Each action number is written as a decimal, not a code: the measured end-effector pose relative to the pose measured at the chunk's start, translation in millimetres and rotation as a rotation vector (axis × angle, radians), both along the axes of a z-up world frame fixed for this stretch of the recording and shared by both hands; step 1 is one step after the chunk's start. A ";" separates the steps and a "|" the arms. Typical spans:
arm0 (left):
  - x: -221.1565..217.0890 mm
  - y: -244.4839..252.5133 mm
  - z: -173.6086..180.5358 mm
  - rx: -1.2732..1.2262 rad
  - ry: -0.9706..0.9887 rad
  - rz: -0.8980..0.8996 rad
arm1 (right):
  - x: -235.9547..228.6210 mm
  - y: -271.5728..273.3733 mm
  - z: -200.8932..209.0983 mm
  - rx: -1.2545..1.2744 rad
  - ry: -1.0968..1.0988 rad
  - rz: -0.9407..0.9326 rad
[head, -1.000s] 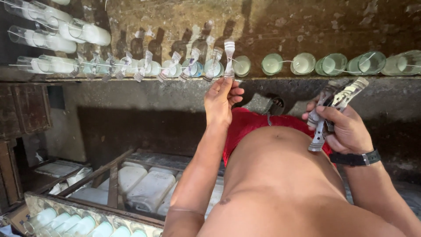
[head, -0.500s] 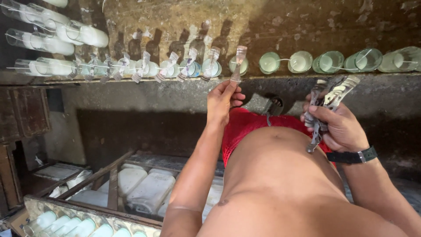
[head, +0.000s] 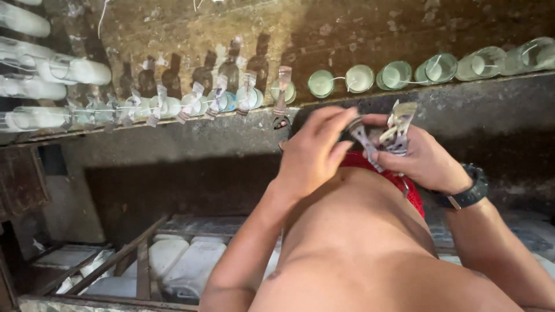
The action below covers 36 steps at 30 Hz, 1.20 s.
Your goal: The person is seen adjusting and securing wicks inside glass jars as part of a candle-making process.
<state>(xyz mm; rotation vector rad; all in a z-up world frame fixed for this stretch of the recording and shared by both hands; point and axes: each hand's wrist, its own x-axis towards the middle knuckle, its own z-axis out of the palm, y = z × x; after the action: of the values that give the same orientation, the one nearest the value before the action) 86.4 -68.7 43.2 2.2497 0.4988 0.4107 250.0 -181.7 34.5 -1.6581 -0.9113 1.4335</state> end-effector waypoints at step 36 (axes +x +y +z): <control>44.1 34.9 -21.3 0.791 0.280 0.143 | 29.7 -35.7 -28.6 0.179 0.383 -0.681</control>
<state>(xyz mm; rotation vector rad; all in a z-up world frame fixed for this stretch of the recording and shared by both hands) 130.6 -33.8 21.9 3.0723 0.7357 0.4122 279.6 -217.4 5.9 -1.3095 -0.2095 1.0917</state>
